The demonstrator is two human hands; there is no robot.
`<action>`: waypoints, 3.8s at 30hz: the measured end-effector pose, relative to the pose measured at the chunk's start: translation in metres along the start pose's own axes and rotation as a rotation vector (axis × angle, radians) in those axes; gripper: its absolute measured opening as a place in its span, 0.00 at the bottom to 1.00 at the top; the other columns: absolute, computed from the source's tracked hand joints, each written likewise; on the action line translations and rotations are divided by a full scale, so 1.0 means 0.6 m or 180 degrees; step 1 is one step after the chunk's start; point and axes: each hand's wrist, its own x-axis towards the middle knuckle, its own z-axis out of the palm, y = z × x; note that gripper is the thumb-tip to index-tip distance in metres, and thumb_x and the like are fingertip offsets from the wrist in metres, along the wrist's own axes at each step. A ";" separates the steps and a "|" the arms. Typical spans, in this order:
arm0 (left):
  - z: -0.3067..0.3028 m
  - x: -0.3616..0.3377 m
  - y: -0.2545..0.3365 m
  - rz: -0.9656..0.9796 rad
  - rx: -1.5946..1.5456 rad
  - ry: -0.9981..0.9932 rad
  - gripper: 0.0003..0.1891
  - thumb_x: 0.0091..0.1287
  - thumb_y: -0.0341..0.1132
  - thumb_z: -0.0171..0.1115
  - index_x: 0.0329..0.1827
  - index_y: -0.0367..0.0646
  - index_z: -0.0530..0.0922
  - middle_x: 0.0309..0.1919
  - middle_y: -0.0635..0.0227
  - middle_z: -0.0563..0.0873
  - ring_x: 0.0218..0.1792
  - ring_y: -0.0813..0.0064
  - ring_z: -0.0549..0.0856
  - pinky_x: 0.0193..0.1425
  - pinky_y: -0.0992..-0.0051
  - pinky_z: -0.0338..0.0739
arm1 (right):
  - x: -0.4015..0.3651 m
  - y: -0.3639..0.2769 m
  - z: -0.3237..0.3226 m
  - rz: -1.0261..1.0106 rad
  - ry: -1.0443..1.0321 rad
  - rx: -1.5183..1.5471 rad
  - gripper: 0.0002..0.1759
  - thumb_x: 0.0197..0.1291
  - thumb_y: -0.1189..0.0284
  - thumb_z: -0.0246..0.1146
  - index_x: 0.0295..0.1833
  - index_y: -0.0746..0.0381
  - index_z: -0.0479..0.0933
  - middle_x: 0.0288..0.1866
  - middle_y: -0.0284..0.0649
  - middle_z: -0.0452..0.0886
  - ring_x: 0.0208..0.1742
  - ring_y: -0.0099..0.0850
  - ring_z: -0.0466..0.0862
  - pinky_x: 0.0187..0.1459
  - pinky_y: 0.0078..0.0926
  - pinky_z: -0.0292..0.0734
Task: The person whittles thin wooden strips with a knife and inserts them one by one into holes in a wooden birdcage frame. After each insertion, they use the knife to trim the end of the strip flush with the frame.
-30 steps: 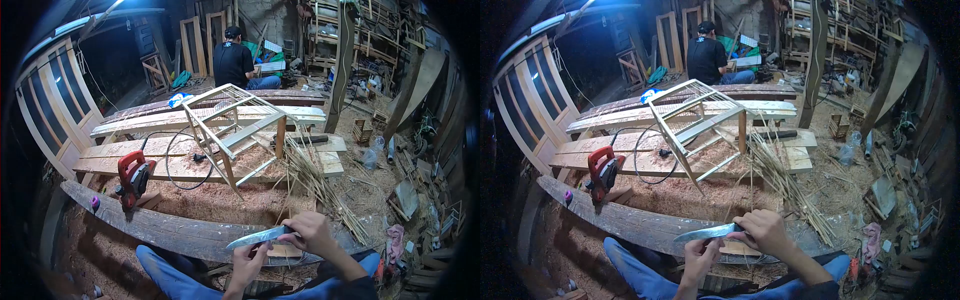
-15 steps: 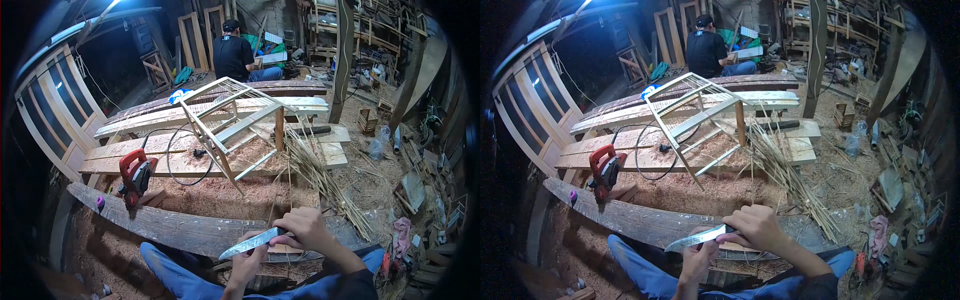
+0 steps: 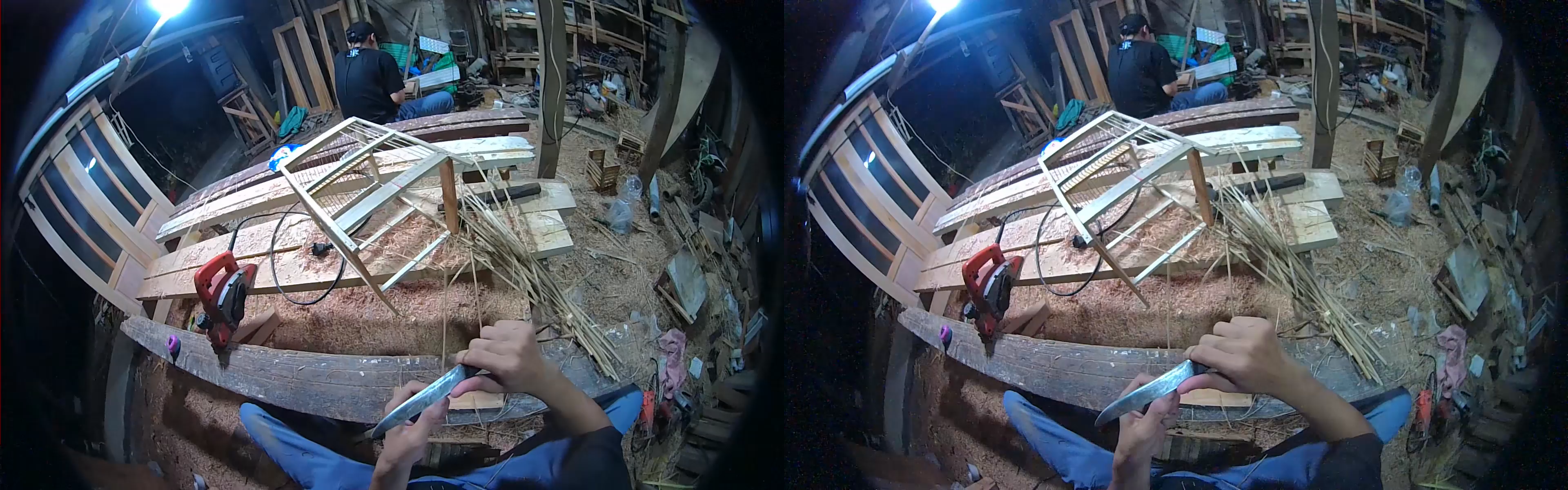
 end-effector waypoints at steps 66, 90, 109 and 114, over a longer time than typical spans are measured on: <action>0.008 0.009 -0.002 -0.0256 -0.0382 0.0218 0.20 0.77 0.24 0.59 0.71 0.34 0.78 0.36 0.66 0.86 0.24 0.92 0.70 0.24 0.88 0.60 | -0.013 -0.018 0.043 0.0067 -0.0049 -0.0041 0.25 0.56 0.45 0.73 0.36 0.58 0.83 0.23 0.32 0.76 0.23 0.31 0.77 0.26 0.32 0.69; 0.005 0.006 -0.017 0.0005 -0.0181 -0.0042 0.16 0.80 0.28 0.59 0.68 0.36 0.76 0.34 0.73 0.81 0.29 0.90 0.74 0.30 0.86 0.68 | -0.013 -0.004 0.017 -0.0062 0.0016 -0.0260 0.24 0.57 0.45 0.73 0.36 0.56 0.84 0.23 0.29 0.77 0.23 0.27 0.76 0.24 0.26 0.68; 0.008 0.008 -0.026 0.0929 0.0898 0.0320 0.07 0.77 0.29 0.65 0.51 0.37 0.76 0.34 0.72 0.82 0.29 0.88 0.76 0.29 0.85 0.67 | -0.009 -0.012 0.015 -0.0082 -0.0027 -0.0294 0.23 0.59 0.45 0.72 0.37 0.55 0.85 0.22 0.29 0.76 0.21 0.27 0.75 0.23 0.27 0.66; 0.026 0.005 -0.011 0.0478 0.0716 0.0430 0.06 0.77 0.26 0.64 0.52 0.36 0.82 0.34 0.76 0.82 0.35 0.89 0.78 0.40 0.84 0.73 | -0.021 0.033 0.005 0.0528 0.0723 -0.0393 0.25 0.58 0.44 0.74 0.36 0.57 0.85 0.19 0.32 0.76 0.19 0.30 0.78 0.23 0.29 0.69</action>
